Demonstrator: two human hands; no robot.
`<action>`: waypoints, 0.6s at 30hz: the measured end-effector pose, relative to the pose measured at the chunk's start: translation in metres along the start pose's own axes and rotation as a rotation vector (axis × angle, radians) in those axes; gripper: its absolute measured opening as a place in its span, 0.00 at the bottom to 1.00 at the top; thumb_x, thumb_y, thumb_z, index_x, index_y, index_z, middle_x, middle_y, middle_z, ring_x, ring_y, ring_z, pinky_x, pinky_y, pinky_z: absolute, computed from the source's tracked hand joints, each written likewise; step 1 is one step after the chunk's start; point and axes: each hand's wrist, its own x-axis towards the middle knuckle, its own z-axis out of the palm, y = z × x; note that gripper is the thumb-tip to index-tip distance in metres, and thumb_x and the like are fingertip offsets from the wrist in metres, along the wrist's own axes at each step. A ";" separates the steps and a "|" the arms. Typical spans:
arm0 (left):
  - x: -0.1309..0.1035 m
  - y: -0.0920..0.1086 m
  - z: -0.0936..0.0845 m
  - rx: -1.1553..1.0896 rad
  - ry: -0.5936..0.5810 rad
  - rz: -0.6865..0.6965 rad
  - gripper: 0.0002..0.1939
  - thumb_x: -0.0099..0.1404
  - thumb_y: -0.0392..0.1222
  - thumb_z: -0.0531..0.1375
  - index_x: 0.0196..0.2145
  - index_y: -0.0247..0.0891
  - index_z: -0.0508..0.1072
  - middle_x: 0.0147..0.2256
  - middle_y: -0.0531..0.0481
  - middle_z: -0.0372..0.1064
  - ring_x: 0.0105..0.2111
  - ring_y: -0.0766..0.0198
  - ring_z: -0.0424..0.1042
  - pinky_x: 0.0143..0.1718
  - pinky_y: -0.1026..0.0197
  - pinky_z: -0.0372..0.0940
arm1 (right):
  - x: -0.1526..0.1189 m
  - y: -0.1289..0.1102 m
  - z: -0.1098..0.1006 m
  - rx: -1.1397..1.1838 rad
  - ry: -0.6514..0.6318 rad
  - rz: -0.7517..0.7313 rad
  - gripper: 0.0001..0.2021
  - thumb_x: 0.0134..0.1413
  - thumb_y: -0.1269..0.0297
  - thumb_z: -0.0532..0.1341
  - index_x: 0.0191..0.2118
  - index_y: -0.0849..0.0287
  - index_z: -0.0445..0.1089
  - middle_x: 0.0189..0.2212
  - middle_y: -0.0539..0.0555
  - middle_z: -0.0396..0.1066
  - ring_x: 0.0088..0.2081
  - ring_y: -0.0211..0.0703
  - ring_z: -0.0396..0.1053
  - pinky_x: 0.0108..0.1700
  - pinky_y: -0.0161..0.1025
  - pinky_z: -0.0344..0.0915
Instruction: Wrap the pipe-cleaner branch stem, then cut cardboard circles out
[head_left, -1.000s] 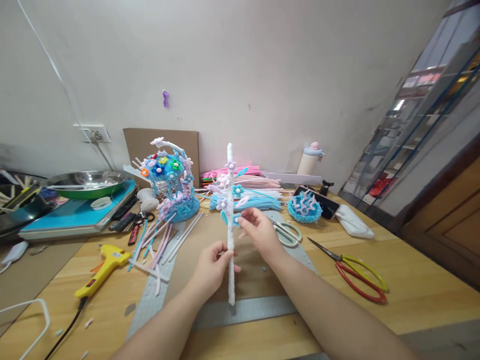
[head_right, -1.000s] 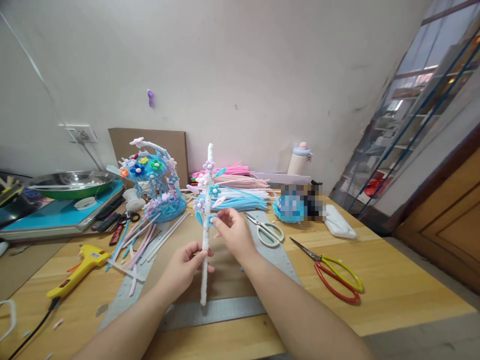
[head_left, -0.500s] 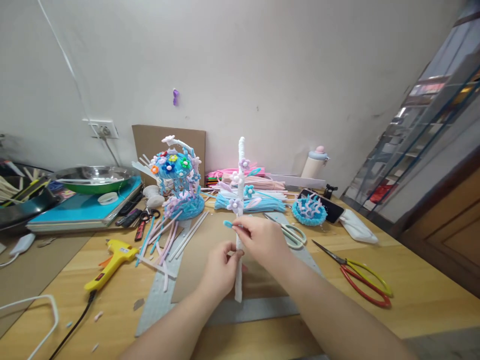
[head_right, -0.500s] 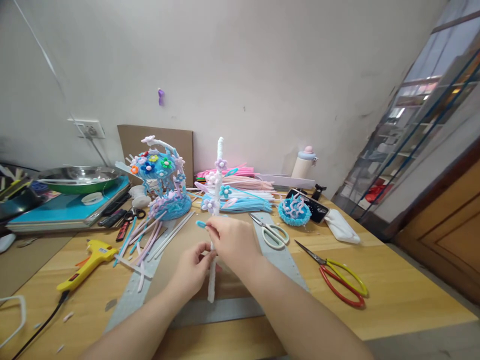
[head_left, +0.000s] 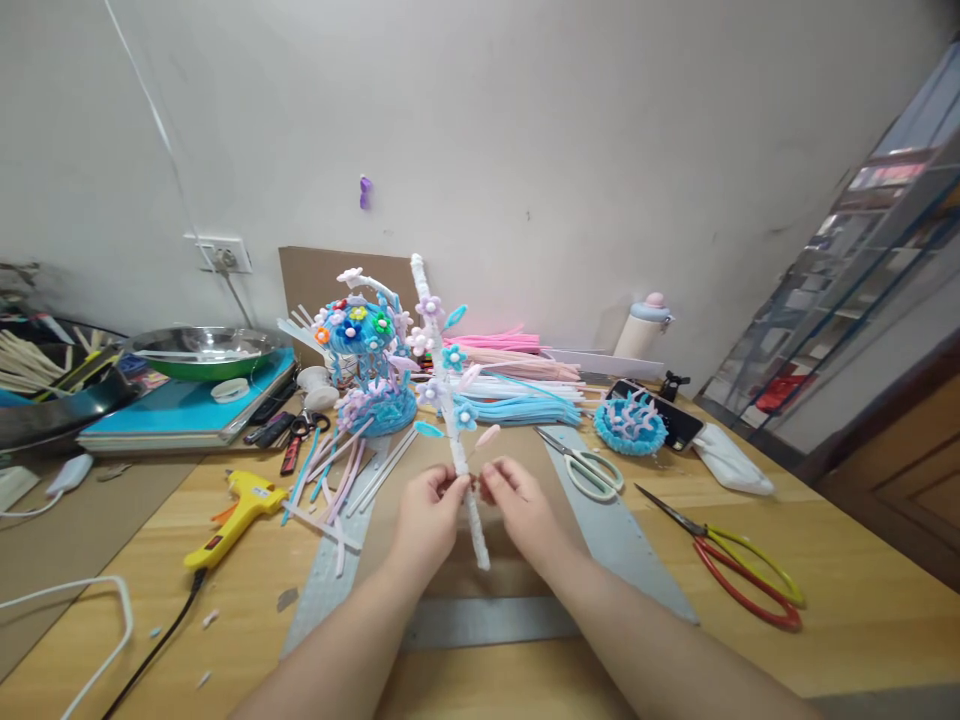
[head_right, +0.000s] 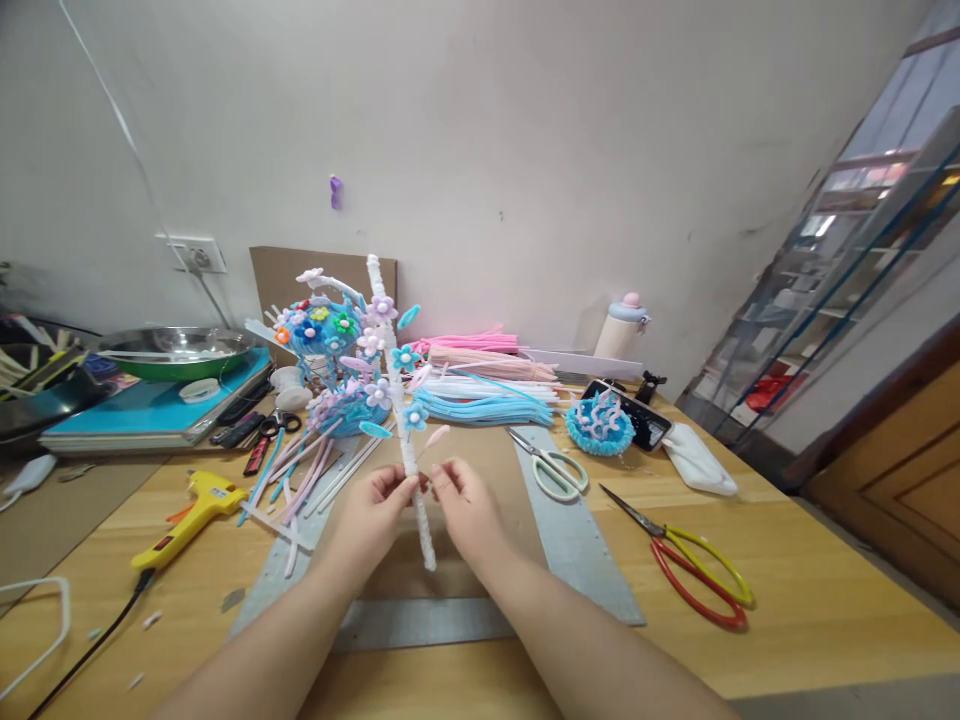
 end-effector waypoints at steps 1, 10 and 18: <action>0.001 0.000 -0.001 -0.001 0.011 0.014 0.09 0.54 0.44 0.61 0.24 0.36 0.72 0.27 0.48 0.71 0.28 0.61 0.71 0.30 0.64 0.64 | 0.000 0.006 0.005 0.050 -0.050 0.059 0.18 0.47 0.46 0.60 0.24 0.58 0.64 0.19 0.47 0.61 0.22 0.35 0.57 0.27 0.34 0.55; 0.003 0.005 -0.002 -0.160 -0.059 -0.064 0.09 0.50 0.44 0.64 0.22 0.35 0.73 0.27 0.52 0.65 0.19 0.71 0.63 0.22 0.66 0.59 | -0.003 0.021 0.020 0.484 -0.229 0.287 0.19 0.47 0.48 0.61 0.25 0.60 0.61 0.19 0.44 0.58 0.16 0.26 0.46 0.17 0.27 0.42; 0.005 0.002 -0.006 -0.331 -0.248 -0.254 0.14 0.50 0.49 0.64 0.26 0.33 0.74 0.18 0.51 0.65 0.18 0.67 0.64 0.25 0.62 0.62 | -0.001 0.020 0.018 0.434 -0.215 0.293 0.20 0.48 0.48 0.60 0.22 0.60 0.58 0.16 0.42 0.55 0.14 0.25 0.42 0.16 0.27 0.37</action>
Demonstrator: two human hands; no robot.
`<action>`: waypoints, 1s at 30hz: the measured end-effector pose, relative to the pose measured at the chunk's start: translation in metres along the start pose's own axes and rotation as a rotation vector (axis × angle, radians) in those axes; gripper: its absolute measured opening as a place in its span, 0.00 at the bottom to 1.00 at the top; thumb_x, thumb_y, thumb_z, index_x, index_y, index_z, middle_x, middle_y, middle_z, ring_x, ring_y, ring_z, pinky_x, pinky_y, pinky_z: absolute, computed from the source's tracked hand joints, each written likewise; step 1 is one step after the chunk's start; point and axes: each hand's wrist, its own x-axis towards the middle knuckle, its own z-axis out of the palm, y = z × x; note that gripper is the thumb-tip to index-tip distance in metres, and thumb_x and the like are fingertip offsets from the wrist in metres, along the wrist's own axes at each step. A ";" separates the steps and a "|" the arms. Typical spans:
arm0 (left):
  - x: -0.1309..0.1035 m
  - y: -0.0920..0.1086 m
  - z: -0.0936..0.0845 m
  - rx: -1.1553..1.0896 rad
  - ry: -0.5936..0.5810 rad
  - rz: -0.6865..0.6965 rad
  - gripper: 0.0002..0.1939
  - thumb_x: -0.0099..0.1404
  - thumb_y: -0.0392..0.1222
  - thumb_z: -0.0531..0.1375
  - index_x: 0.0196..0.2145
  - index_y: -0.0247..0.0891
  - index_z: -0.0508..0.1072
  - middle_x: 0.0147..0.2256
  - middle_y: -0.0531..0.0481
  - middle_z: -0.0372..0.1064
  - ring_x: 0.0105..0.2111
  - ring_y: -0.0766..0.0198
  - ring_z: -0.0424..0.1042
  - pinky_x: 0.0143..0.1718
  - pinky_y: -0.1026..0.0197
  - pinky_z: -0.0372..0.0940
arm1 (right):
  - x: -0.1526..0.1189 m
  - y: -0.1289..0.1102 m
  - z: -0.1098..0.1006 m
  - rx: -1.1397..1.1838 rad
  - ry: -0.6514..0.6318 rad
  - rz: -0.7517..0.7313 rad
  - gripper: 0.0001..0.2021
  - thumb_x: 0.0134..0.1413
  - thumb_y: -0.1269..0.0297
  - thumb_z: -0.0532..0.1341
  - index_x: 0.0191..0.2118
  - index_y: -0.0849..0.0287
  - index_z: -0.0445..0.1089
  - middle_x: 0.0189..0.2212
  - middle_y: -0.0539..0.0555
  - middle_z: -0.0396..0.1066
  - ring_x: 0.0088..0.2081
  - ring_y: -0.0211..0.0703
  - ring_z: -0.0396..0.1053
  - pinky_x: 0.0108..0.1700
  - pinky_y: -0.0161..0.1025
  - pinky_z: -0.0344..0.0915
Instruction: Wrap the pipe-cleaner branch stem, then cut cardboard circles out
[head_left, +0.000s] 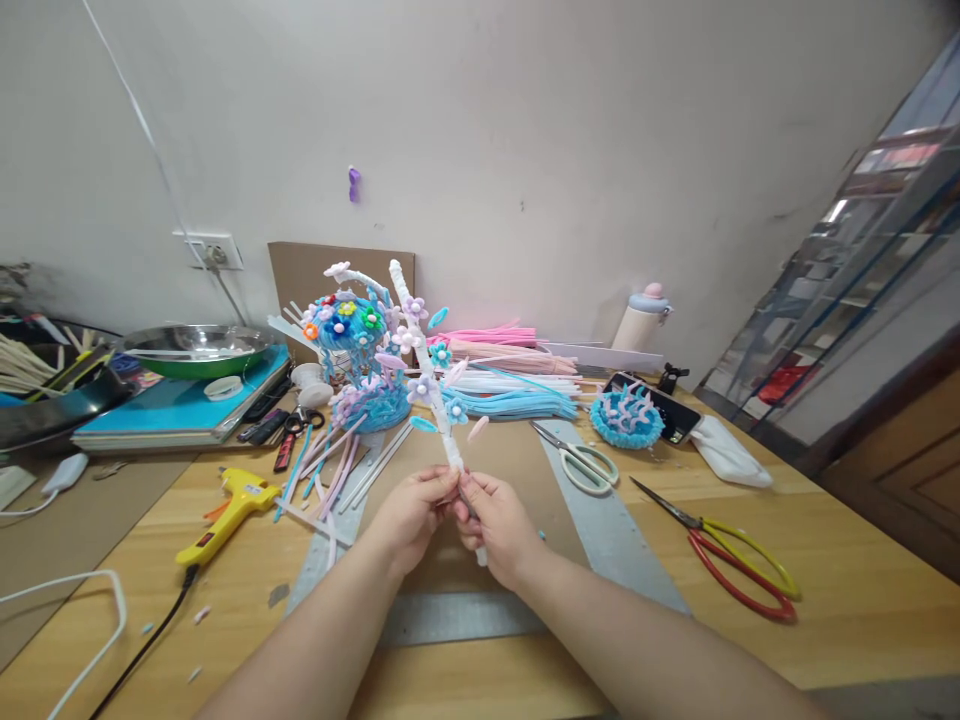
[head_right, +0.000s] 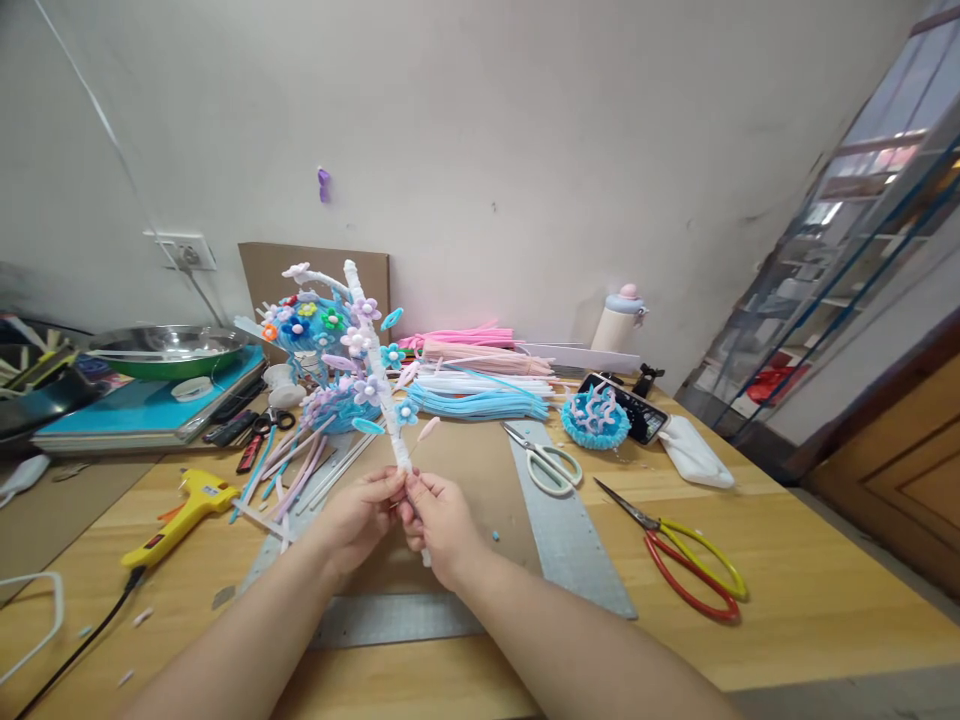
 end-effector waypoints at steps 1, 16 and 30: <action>0.000 0.000 0.001 0.004 -0.002 0.004 0.14 0.51 0.49 0.63 0.26 0.33 0.74 0.18 0.51 0.65 0.18 0.67 0.64 0.25 0.62 0.61 | -0.001 0.000 0.001 -0.003 0.012 -0.007 0.19 0.48 0.48 0.61 0.23 0.60 0.58 0.16 0.42 0.55 0.14 0.25 0.42 0.15 0.27 0.37; 0.001 0.018 -0.007 0.008 0.418 0.320 0.12 0.50 0.46 0.66 0.28 0.36 0.70 0.28 0.52 0.70 0.34 0.65 0.70 0.33 0.65 0.63 | -0.003 0.015 0.003 -0.175 0.173 -0.087 0.17 0.47 0.49 0.60 0.26 0.60 0.67 0.14 0.42 0.55 0.13 0.26 0.44 0.15 0.29 0.38; -0.002 0.026 -0.010 -0.091 0.433 0.456 0.16 0.52 0.45 0.65 0.38 0.39 0.68 0.36 0.50 0.69 0.37 0.63 0.70 0.39 0.59 0.64 | -0.008 0.018 0.004 -0.148 0.084 -0.024 0.18 0.49 0.49 0.59 0.27 0.61 0.64 0.14 0.41 0.54 0.13 0.24 0.42 0.15 0.28 0.38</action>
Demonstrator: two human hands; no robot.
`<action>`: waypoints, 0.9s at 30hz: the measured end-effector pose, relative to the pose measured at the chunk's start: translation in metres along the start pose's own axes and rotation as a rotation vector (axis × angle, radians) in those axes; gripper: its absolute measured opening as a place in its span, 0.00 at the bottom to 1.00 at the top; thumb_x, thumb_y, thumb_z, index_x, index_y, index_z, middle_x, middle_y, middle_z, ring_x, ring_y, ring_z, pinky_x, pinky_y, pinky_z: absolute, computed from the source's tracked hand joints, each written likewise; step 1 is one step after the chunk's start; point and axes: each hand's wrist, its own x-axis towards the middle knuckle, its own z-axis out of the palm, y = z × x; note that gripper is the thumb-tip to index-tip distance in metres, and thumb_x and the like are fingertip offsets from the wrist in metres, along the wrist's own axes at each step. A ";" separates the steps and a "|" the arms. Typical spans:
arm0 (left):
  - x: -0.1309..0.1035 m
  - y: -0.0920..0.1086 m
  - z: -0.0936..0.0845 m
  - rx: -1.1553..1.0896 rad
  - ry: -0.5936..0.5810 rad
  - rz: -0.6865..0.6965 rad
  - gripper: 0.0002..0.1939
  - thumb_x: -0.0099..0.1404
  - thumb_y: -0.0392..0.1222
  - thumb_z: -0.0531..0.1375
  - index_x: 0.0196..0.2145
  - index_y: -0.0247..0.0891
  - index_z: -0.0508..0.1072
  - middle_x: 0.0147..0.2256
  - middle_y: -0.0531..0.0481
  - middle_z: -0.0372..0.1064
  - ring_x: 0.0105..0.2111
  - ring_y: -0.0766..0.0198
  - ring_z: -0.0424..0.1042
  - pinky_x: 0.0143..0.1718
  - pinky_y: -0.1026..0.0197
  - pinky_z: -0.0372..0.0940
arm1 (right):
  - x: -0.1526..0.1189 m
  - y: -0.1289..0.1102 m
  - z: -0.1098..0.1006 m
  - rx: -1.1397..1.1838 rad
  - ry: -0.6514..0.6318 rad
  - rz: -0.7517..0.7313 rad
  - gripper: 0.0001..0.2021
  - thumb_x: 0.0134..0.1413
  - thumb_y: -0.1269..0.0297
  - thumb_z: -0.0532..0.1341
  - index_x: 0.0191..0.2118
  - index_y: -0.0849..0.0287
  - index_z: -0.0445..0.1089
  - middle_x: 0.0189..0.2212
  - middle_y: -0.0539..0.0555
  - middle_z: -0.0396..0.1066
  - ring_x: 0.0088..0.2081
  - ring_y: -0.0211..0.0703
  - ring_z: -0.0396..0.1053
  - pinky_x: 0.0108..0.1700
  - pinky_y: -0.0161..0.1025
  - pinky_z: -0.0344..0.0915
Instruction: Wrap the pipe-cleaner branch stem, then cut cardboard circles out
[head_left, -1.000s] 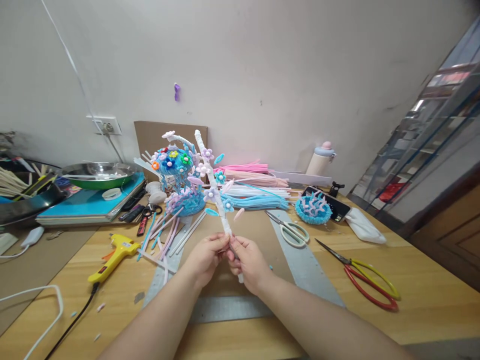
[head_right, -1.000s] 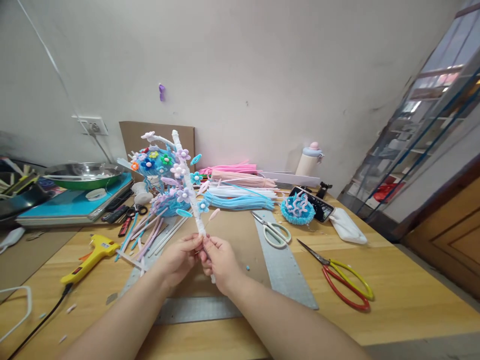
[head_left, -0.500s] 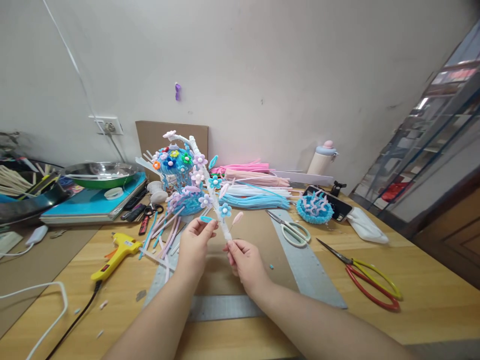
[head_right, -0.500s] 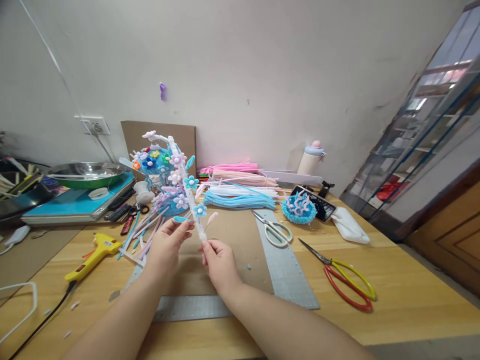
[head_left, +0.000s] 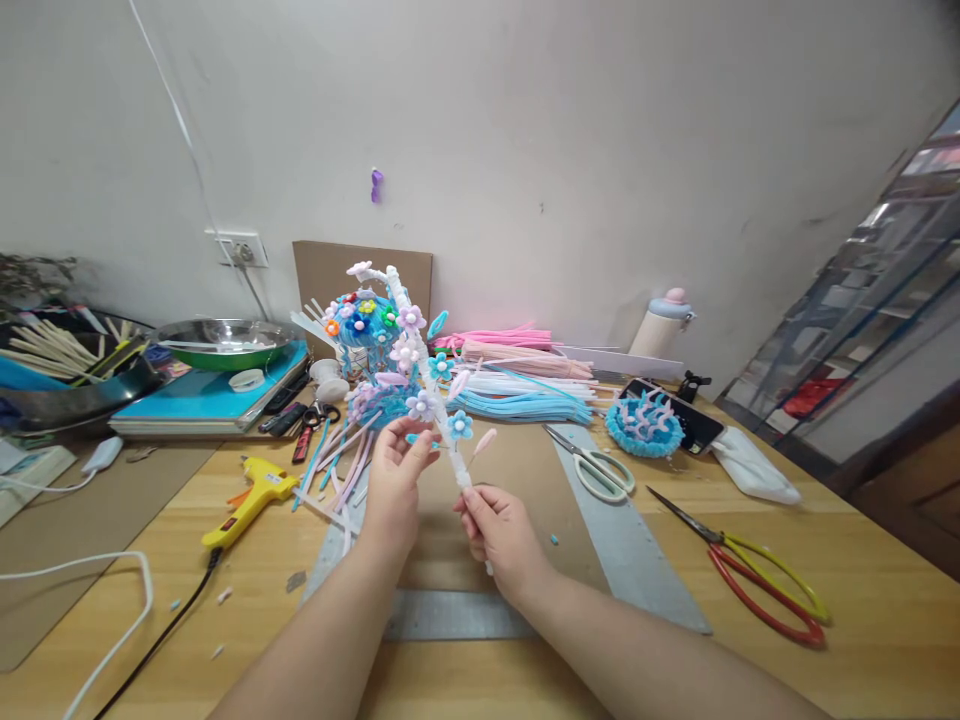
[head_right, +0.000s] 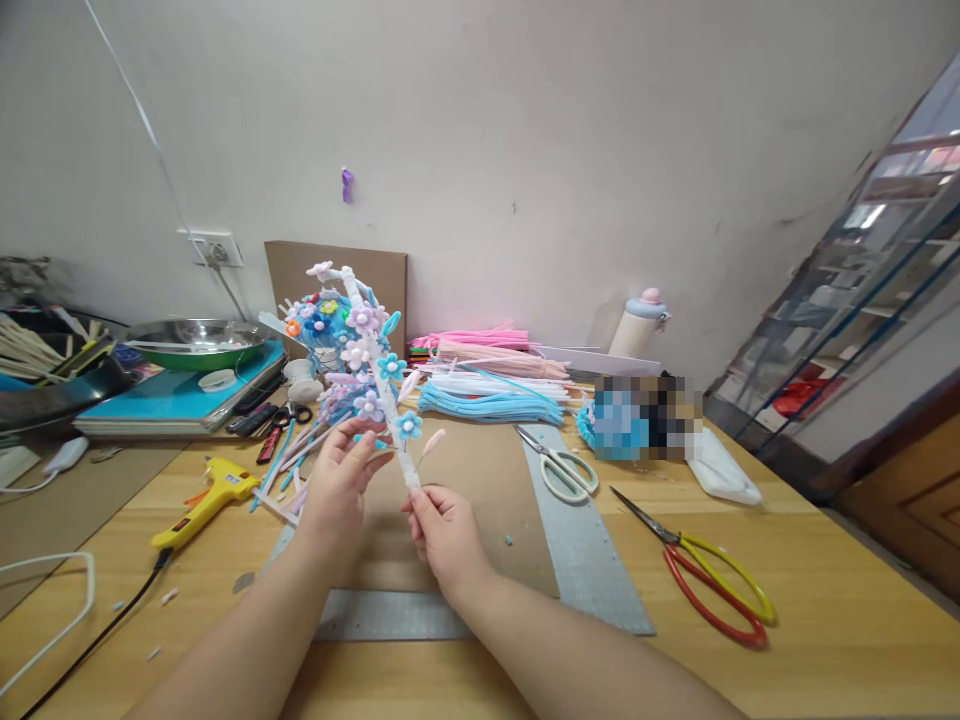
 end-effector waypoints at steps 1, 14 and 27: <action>0.003 0.003 -0.002 0.005 0.019 0.035 0.17 0.53 0.45 0.65 0.40 0.40 0.67 0.38 0.51 0.69 0.38 0.65 0.70 0.39 0.61 0.63 | -0.001 0.000 0.000 -0.010 -0.004 -0.005 0.18 0.49 0.48 0.59 0.27 0.61 0.65 0.14 0.41 0.54 0.13 0.24 0.43 0.15 0.28 0.38; 0.022 0.019 -0.022 0.005 0.027 -0.006 0.13 0.48 0.44 0.68 0.27 0.33 0.71 0.24 0.54 0.69 0.23 0.71 0.66 0.29 0.66 0.61 | -0.004 0.007 0.002 -0.120 -0.039 -0.013 0.19 0.49 0.48 0.59 0.27 0.62 0.66 0.13 0.42 0.54 0.13 0.25 0.45 0.15 0.28 0.39; 0.031 0.027 -0.031 -0.093 0.123 0.016 0.15 0.48 0.45 0.67 0.31 0.36 0.70 0.30 0.52 0.70 0.28 0.69 0.69 0.28 0.66 0.65 | -0.006 0.005 0.004 -0.115 -0.078 0.009 0.20 0.48 0.47 0.59 0.27 0.62 0.66 0.13 0.41 0.53 0.13 0.25 0.43 0.15 0.29 0.38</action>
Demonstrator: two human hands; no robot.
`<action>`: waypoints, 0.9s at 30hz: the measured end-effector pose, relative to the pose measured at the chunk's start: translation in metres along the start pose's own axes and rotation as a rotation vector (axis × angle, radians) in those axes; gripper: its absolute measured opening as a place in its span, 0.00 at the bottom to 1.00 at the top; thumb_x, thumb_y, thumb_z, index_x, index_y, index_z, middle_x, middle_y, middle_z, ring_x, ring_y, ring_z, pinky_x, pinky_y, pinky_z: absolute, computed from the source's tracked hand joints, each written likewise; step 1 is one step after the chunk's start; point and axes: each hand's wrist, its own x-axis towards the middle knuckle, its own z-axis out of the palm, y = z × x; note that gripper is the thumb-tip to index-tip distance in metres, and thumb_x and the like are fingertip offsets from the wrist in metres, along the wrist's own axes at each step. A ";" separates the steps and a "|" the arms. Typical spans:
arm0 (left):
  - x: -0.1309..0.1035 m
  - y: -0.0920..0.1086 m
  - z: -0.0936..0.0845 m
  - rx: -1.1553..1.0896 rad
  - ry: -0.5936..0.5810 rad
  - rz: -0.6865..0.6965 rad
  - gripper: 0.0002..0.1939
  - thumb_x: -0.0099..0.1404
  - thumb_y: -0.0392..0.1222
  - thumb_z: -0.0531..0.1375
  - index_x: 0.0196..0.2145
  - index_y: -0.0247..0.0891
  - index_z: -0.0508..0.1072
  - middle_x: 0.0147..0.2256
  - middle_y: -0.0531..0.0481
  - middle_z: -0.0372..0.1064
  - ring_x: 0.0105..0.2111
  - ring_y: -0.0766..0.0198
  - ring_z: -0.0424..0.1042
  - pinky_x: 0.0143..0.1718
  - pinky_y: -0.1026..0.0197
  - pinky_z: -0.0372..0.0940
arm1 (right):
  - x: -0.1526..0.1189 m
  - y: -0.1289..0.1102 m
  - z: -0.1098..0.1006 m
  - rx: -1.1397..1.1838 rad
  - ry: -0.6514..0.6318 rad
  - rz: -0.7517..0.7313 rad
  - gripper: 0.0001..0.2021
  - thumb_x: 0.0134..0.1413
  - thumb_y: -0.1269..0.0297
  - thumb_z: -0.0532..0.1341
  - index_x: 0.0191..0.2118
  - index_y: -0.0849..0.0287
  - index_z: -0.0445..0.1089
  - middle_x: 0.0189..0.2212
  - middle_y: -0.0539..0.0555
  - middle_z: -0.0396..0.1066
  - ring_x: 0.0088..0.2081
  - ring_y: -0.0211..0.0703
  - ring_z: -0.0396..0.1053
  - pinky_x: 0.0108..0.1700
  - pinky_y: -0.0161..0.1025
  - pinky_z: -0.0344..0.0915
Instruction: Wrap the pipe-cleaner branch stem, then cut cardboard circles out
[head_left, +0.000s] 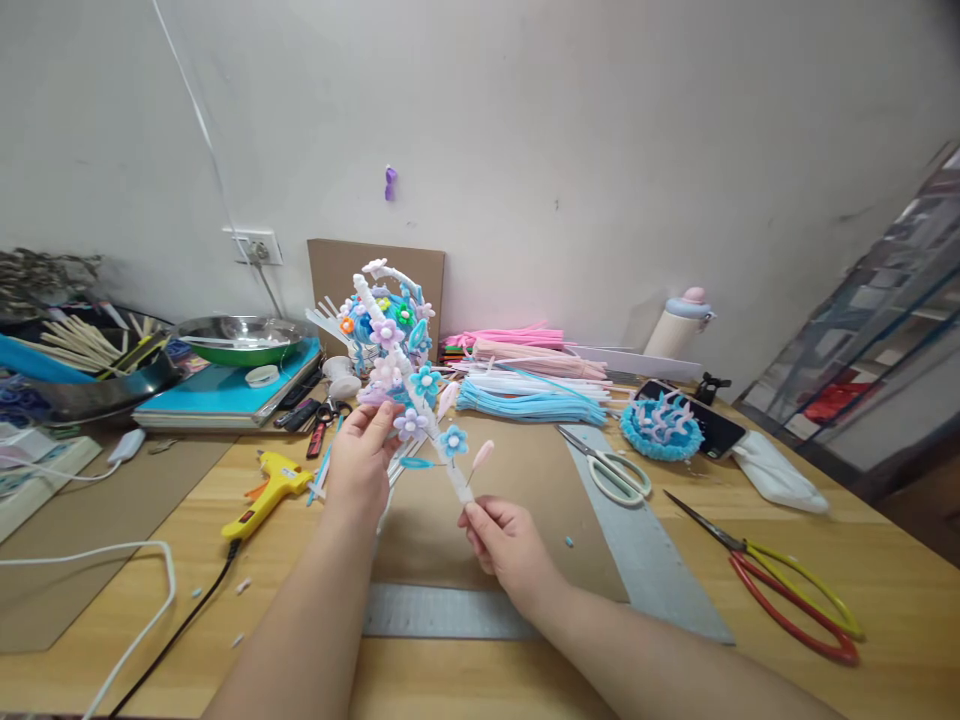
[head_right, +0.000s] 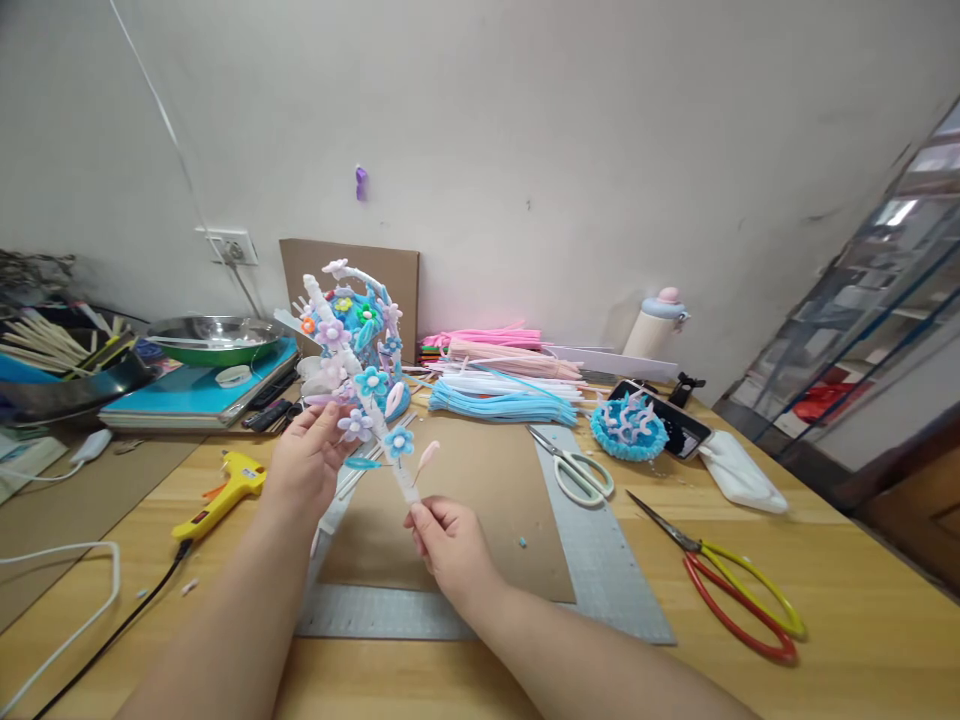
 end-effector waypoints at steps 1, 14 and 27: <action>0.001 0.001 -0.001 -0.006 -0.001 -0.007 0.15 0.47 0.45 0.68 0.31 0.35 0.71 0.30 0.51 0.71 0.28 0.69 0.69 0.27 0.67 0.64 | 0.000 -0.001 0.000 0.000 -0.003 0.007 0.20 0.47 0.47 0.59 0.27 0.62 0.65 0.13 0.41 0.53 0.13 0.25 0.43 0.15 0.29 0.38; 0.001 0.007 0.002 -0.055 0.040 0.011 0.12 0.42 0.38 0.70 0.25 0.35 0.72 0.23 0.55 0.71 0.24 0.71 0.69 0.24 0.70 0.63 | -0.001 0.000 0.003 -0.026 -0.016 0.024 0.21 0.45 0.45 0.60 0.26 0.62 0.65 0.13 0.41 0.53 0.13 0.26 0.43 0.15 0.30 0.38; 0.003 0.008 -0.003 -0.051 0.087 0.010 0.13 0.46 0.43 0.68 0.26 0.35 0.69 0.24 0.54 0.69 0.25 0.69 0.68 0.25 0.68 0.63 | -0.002 -0.003 0.005 -0.002 0.004 0.051 0.22 0.43 0.43 0.61 0.25 0.62 0.65 0.12 0.41 0.53 0.12 0.25 0.43 0.15 0.29 0.37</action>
